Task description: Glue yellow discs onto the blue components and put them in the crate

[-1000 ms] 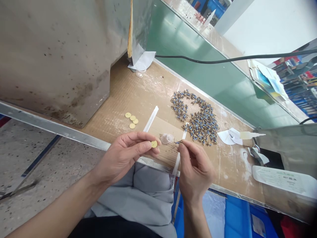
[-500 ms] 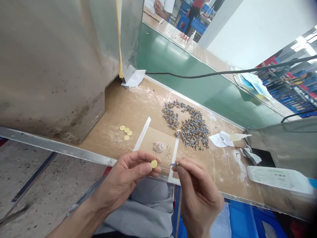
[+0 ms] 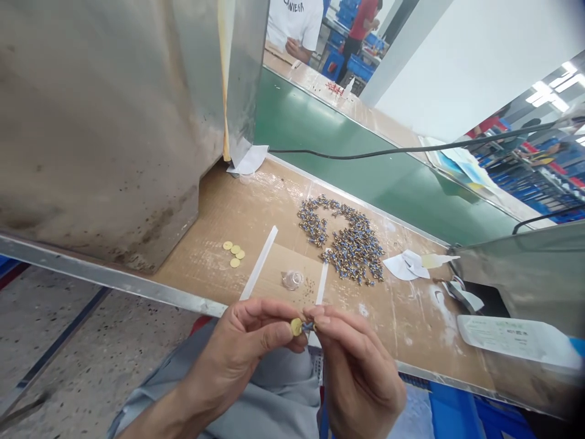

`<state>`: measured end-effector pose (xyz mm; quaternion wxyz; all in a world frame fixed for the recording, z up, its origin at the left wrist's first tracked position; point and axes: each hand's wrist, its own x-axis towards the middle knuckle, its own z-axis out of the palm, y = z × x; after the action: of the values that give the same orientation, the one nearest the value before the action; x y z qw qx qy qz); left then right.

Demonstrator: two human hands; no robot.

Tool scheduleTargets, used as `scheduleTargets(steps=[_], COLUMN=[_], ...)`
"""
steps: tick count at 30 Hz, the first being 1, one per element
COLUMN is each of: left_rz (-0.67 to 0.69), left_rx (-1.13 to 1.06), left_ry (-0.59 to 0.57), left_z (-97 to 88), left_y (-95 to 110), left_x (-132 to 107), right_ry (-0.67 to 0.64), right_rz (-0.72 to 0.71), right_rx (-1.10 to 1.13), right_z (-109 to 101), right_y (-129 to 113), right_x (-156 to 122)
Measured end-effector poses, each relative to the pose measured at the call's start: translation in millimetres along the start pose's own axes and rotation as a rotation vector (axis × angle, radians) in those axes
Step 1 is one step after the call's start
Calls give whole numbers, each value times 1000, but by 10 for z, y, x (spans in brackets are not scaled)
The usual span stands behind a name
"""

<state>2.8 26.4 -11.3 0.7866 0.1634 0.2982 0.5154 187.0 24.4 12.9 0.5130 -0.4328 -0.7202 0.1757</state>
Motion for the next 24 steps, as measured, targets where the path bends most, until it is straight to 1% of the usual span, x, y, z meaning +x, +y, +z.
scheduleTargets(steps=[3,6,14,20,24], left_rz=[4,26,47,46,43], left_rx=[-1,-7,-39,-22,-3], left_ry=[19,10,-15,-15,-3], left_z=[13,32,55,50,56], left_y=[-8,-5,24,21,22], left_x=[-9,-15,-31,-39,-45], right_ry=[17,22,-5,-22,4], right_rz=[-10,-29,-58,-90,-113], right_rx=[0,2,-15,-35,-67], right_z=[12,20,2,-13,-5], right_y=[-1,-4,7,37,24], right_x=[15,24,29,8,6])
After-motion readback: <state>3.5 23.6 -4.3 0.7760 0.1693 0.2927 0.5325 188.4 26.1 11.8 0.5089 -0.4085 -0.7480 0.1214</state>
